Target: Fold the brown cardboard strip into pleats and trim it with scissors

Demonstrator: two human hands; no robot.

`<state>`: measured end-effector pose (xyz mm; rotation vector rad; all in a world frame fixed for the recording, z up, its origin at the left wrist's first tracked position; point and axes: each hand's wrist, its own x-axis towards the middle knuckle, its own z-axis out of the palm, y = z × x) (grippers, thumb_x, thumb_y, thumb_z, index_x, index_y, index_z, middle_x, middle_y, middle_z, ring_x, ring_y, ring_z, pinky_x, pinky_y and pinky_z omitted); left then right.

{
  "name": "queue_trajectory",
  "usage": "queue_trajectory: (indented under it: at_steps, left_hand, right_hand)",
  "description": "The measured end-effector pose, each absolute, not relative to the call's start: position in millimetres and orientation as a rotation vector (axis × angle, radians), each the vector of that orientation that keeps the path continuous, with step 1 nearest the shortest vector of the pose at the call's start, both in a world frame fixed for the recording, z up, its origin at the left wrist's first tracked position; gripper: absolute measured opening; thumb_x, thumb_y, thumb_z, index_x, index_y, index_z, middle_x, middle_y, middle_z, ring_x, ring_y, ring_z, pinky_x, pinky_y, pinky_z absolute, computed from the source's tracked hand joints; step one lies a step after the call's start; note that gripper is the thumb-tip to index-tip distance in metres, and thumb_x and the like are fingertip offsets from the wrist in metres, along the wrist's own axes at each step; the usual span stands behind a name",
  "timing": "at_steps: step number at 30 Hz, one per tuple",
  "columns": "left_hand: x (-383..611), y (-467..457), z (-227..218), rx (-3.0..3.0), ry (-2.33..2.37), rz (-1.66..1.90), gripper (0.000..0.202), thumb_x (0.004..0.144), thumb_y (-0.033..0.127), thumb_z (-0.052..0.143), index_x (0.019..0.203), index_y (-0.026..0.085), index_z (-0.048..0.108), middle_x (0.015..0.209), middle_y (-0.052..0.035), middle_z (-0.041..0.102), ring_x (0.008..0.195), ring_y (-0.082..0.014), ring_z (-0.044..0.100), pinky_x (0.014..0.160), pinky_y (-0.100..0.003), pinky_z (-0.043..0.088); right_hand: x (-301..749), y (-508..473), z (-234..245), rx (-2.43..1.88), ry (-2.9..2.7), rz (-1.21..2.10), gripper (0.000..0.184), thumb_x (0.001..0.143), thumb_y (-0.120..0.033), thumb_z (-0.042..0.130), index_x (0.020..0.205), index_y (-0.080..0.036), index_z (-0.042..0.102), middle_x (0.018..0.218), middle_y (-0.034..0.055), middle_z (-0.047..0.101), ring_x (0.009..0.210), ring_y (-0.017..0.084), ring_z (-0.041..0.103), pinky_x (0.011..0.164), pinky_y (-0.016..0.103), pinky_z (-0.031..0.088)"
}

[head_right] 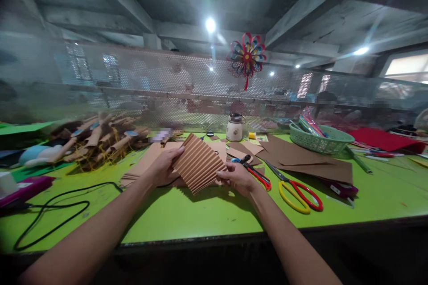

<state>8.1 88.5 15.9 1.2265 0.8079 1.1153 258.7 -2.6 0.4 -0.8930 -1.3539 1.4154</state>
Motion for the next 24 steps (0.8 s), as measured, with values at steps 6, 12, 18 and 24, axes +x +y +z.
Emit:
queue_trajectory:
  at_steps: [6,12,18,24]
  left_hand:
    - [9.4,86.0,17.2,1.222,0.756,1.149,0.03,0.072,0.035,0.068,0.091,0.012,0.064,0.087,-0.0074,0.07,0.076,-0.0186,0.063,0.061,-0.024,0.047]
    - [13.3,77.0,18.6,1.292,0.683,1.089,0.032,0.073,0.038,0.064,0.093,0.012,0.063,0.092,-0.0064,0.068,0.083,-0.02,0.061,0.068,-0.026,0.046]
    - [13.6,79.3,15.5,1.455,0.742,1.028,0.033,0.07,0.039,0.068,0.089,0.012,0.064,0.09,-0.0063,0.067,0.085,-0.0205,0.061,0.068,-0.026,0.045]
    - [14.1,77.5,13.7,1.387,0.682,0.905,0.042,0.071,0.038,0.069,0.106,0.017,0.059,0.1,-0.0077,0.067,0.089,-0.0239,0.063,0.07,-0.031,0.048]
  right_hand:
    - [257.1,-3.0,-1.5,-0.812,-1.321,1.48,0.036,0.069,-0.031,0.078,0.096,-0.013,0.064,0.088,0.0066,0.065,0.073,0.014,0.062,0.068,0.029,0.052]
    - [255.1,0.1,-4.7,-0.871,-1.244,1.414,0.032,0.071,-0.037,0.075,0.089,-0.015,0.061,0.079,0.0033,0.064,0.063,0.011,0.059,0.063,0.027,0.053]
    - [252.0,0.8,-2.7,-0.949,-1.201,1.272,0.032,0.069,-0.036,0.076,0.089,-0.016,0.061,0.078,0.0015,0.063,0.061,0.009,0.056,0.055,0.021,0.049]
    - [255.2,1.0,-5.3,-1.01,-1.225,1.299,0.032,0.071,-0.033,0.075,0.094,-0.016,0.061,0.083,0.0013,0.062,0.063,0.009,0.057,0.058,0.022,0.049]
